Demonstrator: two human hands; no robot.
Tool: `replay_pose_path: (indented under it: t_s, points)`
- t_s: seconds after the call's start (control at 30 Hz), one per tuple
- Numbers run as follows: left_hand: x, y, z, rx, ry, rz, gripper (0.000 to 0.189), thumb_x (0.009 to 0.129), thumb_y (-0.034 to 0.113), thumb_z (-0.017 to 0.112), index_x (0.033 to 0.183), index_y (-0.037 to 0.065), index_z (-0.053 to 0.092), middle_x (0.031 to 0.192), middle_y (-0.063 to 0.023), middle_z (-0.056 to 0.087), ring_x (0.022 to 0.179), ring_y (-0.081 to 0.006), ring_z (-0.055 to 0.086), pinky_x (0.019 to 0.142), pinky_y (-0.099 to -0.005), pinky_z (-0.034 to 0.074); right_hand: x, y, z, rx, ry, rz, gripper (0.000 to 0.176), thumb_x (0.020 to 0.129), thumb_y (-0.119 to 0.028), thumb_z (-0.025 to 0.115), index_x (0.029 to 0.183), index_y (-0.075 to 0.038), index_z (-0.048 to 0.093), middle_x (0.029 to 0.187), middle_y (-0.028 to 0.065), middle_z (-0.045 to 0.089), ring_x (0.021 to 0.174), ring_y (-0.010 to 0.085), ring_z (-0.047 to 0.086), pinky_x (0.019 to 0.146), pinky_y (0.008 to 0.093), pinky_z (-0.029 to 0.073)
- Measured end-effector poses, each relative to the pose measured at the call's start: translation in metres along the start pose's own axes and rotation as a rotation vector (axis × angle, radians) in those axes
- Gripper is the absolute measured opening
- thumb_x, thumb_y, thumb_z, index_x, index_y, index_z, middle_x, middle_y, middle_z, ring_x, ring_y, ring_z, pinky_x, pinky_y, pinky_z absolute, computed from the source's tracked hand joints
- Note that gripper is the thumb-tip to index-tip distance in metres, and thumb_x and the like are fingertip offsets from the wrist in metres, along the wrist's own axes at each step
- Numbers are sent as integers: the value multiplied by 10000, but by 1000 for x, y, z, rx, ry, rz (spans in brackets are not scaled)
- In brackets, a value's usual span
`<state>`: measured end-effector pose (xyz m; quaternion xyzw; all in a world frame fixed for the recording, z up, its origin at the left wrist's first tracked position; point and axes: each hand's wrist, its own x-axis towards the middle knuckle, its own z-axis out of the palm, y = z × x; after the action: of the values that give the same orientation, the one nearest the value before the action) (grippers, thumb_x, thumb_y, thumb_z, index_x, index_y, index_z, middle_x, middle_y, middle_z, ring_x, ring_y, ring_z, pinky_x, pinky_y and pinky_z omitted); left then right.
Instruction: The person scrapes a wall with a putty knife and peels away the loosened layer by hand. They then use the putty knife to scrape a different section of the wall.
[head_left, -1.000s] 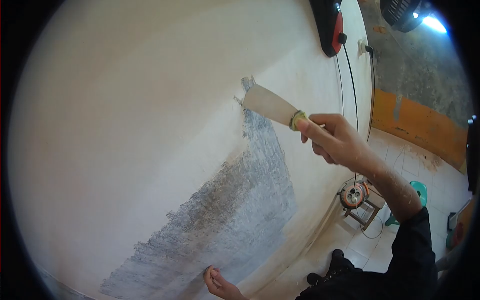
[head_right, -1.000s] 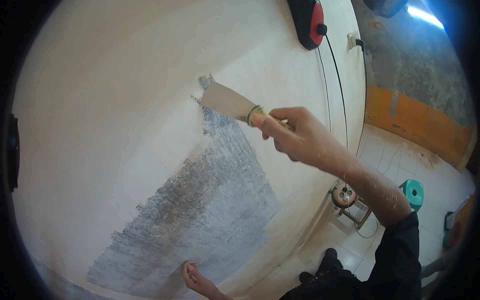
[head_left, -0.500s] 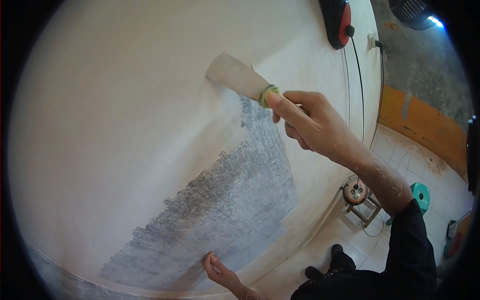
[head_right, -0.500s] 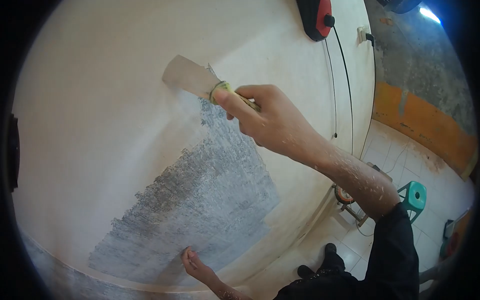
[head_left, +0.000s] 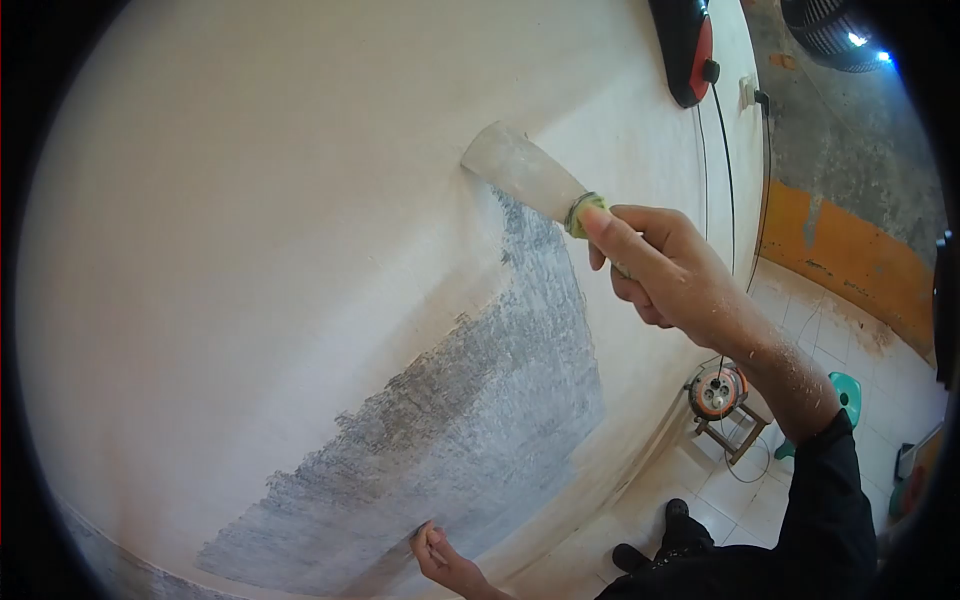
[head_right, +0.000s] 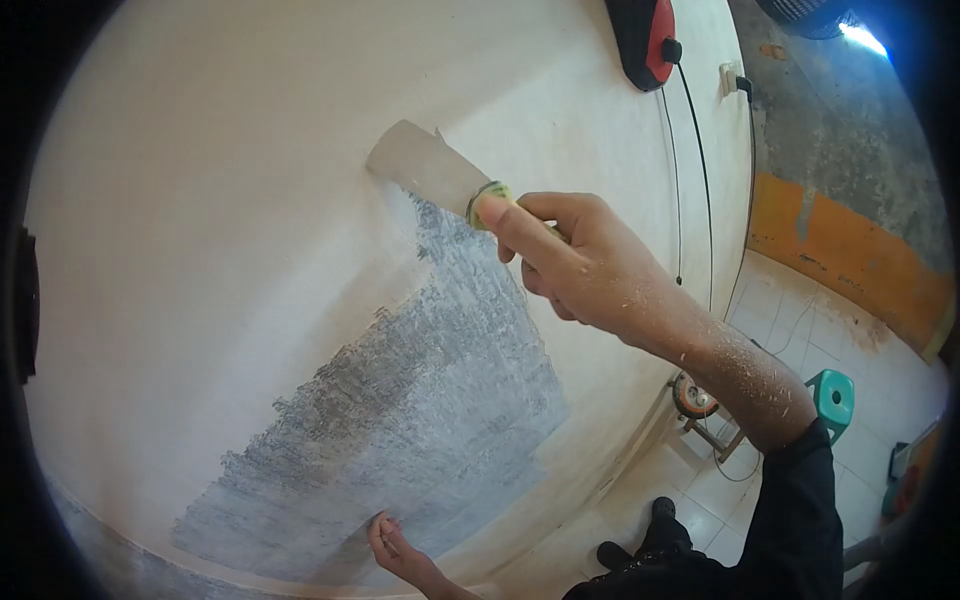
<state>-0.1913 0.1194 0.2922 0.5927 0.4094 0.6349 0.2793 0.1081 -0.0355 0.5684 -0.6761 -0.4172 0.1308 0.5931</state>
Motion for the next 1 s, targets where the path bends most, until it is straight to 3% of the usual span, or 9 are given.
replay_pose_path:
  t_s: [0.37,0.47,0.6,1.0]
  points:
    - [6,-7,-13,-17,-43,16,236,999,178,543,1052,-29,643,959,-73,612,862,-161,543,788,-303,459,-23,22,-1,131,-48,179,549,1013,-540,445,856,-27,558,576,-62,398,445,12,344,389,202,258]
    - [2,-7,-12,-18,-34,23,223,1000,169,540,1053,-21,644,943,-68,600,869,-159,537,786,-301,459,-10,5,0,114,-37,86,552,1010,-548,446,852,-30,555,574,-65,392,443,9,325,377,204,239]
    - [5,-3,-8,-45,-40,7,229,1001,177,538,1059,-18,644,953,-69,594,883,-162,540,789,-299,468,-23,16,-5,132,-71,164,555,1009,-549,447,847,-28,548,573,-74,370,435,20,318,373,207,230]
    - [7,0,-13,-25,-79,-21,241,1008,173,531,1049,-48,619,1040,-104,581,963,-198,562,877,-317,466,-11,4,2,134,-36,91,541,1012,-544,440,857,-35,540,584,-68,381,452,17,336,369,219,248]
